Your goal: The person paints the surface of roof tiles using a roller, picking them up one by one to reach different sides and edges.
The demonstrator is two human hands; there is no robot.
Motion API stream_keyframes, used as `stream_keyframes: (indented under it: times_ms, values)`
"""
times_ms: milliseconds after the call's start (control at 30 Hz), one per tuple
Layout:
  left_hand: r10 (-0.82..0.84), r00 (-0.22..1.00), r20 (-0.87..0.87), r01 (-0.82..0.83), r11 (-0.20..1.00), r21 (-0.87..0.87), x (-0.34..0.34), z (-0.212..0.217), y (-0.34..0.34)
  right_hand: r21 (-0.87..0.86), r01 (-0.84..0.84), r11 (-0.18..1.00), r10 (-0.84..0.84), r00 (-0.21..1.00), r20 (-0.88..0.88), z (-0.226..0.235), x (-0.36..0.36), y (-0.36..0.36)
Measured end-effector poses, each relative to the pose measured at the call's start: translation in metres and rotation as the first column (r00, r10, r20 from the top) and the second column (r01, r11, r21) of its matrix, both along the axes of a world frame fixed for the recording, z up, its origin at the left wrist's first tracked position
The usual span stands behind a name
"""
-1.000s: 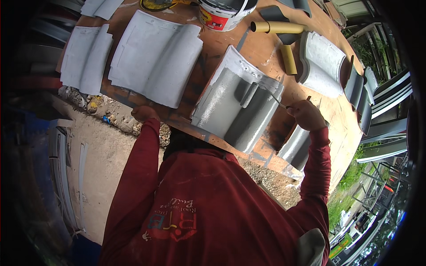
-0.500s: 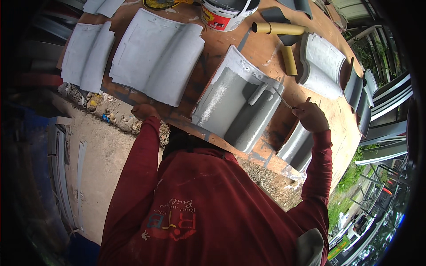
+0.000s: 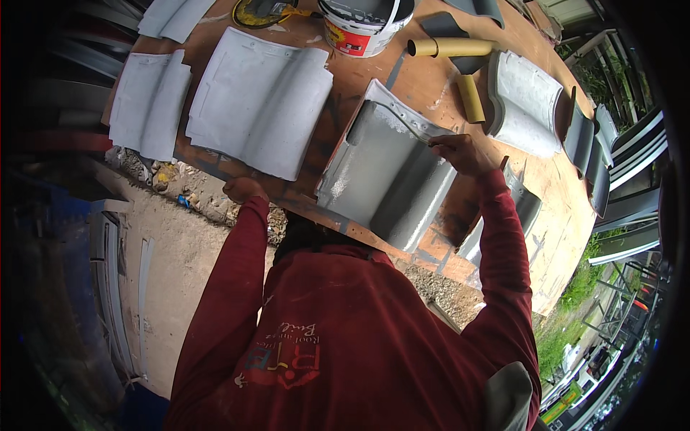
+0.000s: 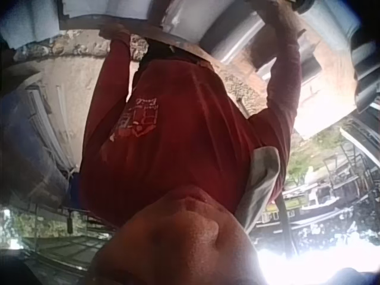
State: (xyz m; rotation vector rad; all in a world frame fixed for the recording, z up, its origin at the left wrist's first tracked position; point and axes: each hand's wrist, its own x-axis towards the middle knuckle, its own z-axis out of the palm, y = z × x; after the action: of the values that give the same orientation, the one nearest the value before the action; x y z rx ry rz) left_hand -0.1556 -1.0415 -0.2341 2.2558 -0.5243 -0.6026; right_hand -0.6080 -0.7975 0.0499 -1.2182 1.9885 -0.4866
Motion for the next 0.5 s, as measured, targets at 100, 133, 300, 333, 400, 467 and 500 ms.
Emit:
stream_keyframes:
  times_ms: [100, 133, 300, 333, 400, 467, 500]
  values:
    - [-0.008, 0.997, 0.072, 0.006, 1.0, 0.022, 0.008, -0.009, -0.002, -0.007, -0.086, 0.996, 0.085, 0.994, -0.073, 0.003, -0.011, 0.005]
    - [-0.031, 0.996, 0.087, 0.028, 0.999, 0.034, -0.001, -0.001, -0.003, -0.015, -0.098, 0.995, 0.097, 0.991, -0.096, 0.003, -0.012, 0.013]
    - [0.008, 0.997, 0.071, -0.008, 1.0, -0.003, 0.006, 0.002, -0.005, -0.085, -0.051, 0.995, 0.045, 0.996, -0.072, 0.004, 0.026, 0.005]
    - [0.005, 0.997, 0.072, -0.004, 1.0, -0.003, 0.003, 0.004, -0.003, -0.095, -0.074, 0.993, 0.065, 0.993, -0.093, 0.004, 0.027, 0.009]
    - [0.022, 0.999, 0.03, -0.02, 0.999, -0.039, -0.005, 0.006, -0.001, -0.071, -0.045, 0.996, 0.038, 0.994, -0.105, 0.006, 0.023, 0.022]
    - [0.019, 0.999, 0.042, -0.016, 0.998, -0.061, -0.013, 0.009, -0.004, -0.048, -0.013, 0.999, 0.007, 0.993, -0.118, 0.006, 0.023, 0.025]
    - [0.02, 0.997, 0.072, -0.015, 0.998, -0.065, -0.011, 0.005, -0.001, -0.016, -0.002, 1.0, 0.0, 0.995, -0.101, 0.016, 0.035, 0.019]
